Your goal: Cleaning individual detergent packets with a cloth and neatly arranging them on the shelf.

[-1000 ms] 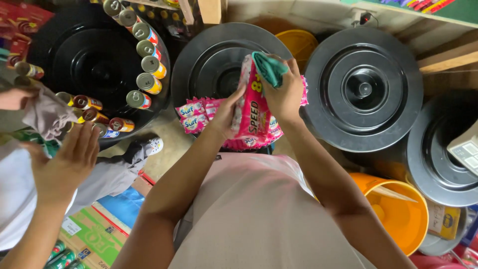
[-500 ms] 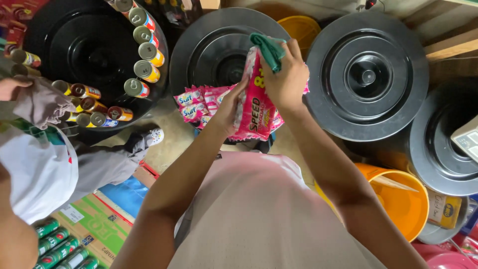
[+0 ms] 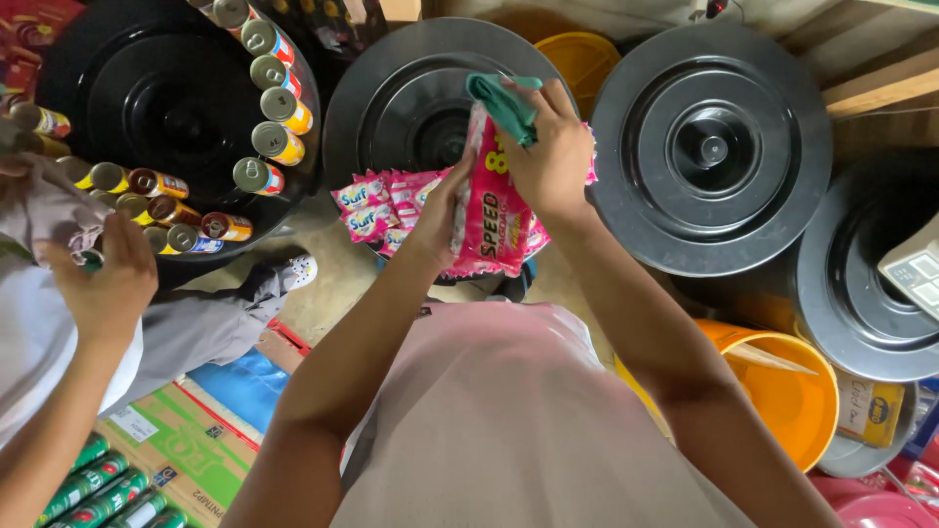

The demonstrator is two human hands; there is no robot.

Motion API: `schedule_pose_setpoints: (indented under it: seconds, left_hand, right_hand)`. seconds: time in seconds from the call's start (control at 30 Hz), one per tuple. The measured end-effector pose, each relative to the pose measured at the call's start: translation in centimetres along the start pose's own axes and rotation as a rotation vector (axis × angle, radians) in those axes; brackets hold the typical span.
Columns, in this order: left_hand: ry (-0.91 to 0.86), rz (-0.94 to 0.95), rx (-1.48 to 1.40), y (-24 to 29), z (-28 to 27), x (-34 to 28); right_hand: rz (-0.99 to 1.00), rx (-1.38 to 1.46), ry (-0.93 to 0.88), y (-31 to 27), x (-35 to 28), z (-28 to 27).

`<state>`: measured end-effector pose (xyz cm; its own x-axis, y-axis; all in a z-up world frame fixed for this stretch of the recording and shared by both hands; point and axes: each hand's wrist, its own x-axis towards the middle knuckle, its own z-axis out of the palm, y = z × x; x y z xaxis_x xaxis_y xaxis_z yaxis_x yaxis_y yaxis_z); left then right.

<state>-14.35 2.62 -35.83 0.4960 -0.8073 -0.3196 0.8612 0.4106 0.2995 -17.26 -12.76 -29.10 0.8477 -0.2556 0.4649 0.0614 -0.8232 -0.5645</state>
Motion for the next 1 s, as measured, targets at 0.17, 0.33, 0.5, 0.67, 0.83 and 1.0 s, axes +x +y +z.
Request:
schedule_pose_setpoints:
  seconds: [0.17,0.33,0.5,0.67,0.83,1.0]
  left_hand:
    - [-0.064,0.178,0.132,0.6,-5.3,1.6]
    - [-0.040,0.175,0.075,2.5,-0.9,0.4]
    - [0.023,0.106,0.049,2.1,-0.8,0.9]
    - [-0.023,0.162,0.055,3.2,-3.2,1.7]
    - [-0.168,0.198,0.005,3.9,-1.3,1.3]
    - [-0.046,0.103,-0.015,2.5,-0.5,1.1]
  right_hand:
    - [-0.027,0.044,-0.187,-3.9,-5.6,-0.7]
    - [-0.226,0.127,-0.292,-2.3,-5.3,-1.3]
    - [0.022,0.047,0.013,1.6,-0.4,1.0]
    - [-0.004,0.043,-0.127,-4.1,-4.6,-0.1]
    - [-0.153,0.158,-0.236,-3.2,-5.6,-1.3]
    - [-0.015,0.111,0.059,-0.6,-0.1,-0.9]
